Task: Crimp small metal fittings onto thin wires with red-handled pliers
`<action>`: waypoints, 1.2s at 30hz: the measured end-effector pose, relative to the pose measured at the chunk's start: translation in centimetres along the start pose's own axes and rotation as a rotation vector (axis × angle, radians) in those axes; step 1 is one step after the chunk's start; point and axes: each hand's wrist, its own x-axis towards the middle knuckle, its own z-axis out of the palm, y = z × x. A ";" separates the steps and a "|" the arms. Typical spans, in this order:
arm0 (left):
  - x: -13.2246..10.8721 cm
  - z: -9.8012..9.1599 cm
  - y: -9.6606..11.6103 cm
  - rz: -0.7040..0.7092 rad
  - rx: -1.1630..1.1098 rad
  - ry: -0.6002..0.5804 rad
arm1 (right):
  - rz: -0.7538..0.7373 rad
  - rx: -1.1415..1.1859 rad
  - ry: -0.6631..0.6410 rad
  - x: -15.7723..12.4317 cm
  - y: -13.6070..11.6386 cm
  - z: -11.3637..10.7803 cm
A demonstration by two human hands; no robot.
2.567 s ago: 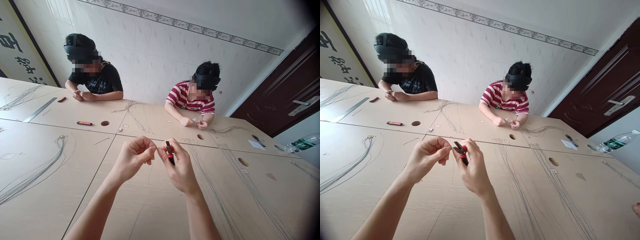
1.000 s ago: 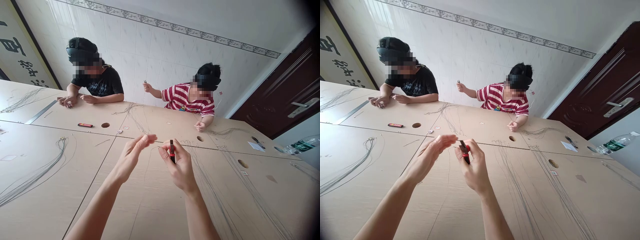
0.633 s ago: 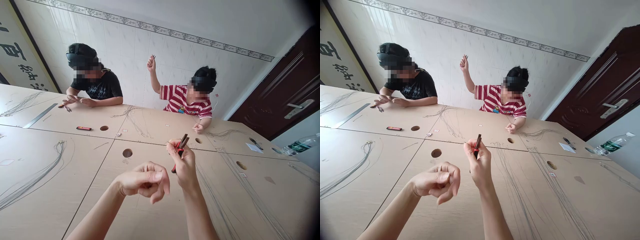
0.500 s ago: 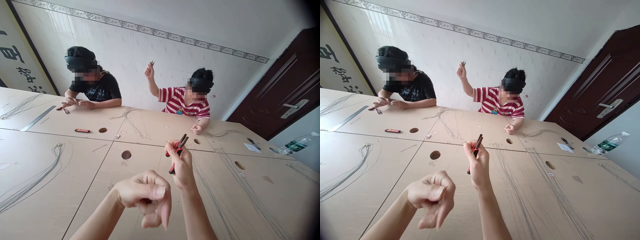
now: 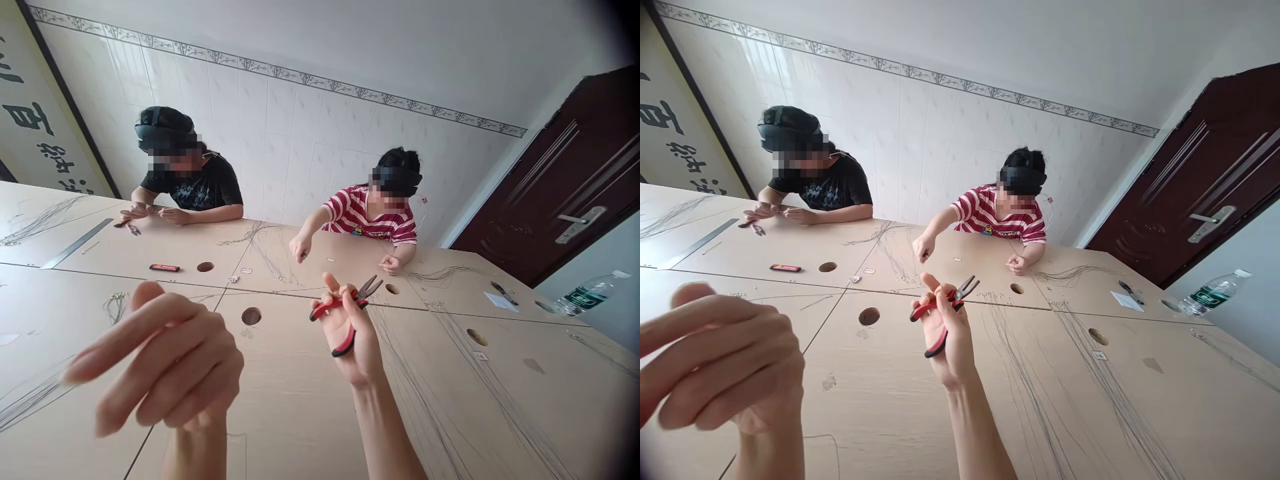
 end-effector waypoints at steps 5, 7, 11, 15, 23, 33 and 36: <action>1.0 2.5 0.6 0.063 0.035 0.149 | 0.074 0.149 -0.111 -1.0 -0.6 -0.1; 1.5 2.6 0.4 0.055 -0.042 0.119 | 0.066 0.149 -0.129 -1.2 -0.6 -0.3; 2.3 1.8 -0.2 0.060 -0.118 0.073 | 0.036 0.097 -0.198 -1.5 -0.7 -0.3; 3.0 1.1 -0.3 0.082 -0.104 0.135 | 0.058 0.037 -0.393 -1.9 -1.2 0.0; 5.1 -0.6 -1.9 0.089 -0.149 0.206 | 0.140 -0.394 -0.622 -3.3 -2.3 0.9; 5.4 0.1 -5.4 -0.073 0.464 -0.053 | 0.124 -0.451 -0.608 -3.3 -2.9 0.9; 4.4 0.5 -5.7 -0.255 0.668 -0.310 | 0.085 -0.440 -0.543 -2.9 -3.2 0.6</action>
